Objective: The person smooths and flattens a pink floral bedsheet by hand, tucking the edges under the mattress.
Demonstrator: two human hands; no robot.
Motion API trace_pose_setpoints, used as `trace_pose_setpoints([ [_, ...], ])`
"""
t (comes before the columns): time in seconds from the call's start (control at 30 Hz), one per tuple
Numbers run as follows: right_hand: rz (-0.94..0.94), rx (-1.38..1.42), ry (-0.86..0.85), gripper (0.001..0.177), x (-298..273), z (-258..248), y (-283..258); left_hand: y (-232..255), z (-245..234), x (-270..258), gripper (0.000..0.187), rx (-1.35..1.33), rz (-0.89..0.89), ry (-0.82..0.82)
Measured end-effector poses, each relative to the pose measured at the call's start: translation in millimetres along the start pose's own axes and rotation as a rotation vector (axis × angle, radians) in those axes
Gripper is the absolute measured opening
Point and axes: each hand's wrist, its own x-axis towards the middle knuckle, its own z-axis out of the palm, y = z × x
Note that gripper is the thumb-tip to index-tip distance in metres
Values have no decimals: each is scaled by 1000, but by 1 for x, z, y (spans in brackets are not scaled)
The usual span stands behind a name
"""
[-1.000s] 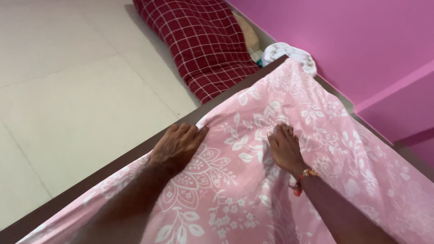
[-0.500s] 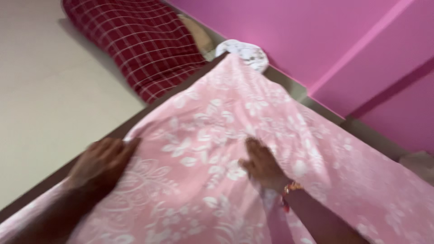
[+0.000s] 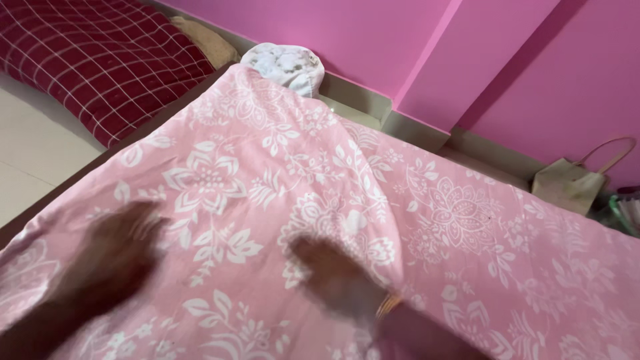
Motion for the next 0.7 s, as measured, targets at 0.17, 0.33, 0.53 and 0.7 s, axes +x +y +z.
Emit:
trace_pose_setpoints([
  [0.17, 124, -194, 356, 58, -30, -18, 98, 104, 2, 47, 73, -232, 429, 118],
  [0.33, -59, -44, 192, 65, -68, 2, 76, 136, -1, 67, 80, -289, 411, 155],
  [0.53, 417, -238, 161, 69, -90, -54, 178, 140, -9, 67, 80, -291, 389, 148],
  [0.7, 485, -121, 324, 62, -40, -34, 185, 139, -11, 67, 80, -270, 389, 194],
])
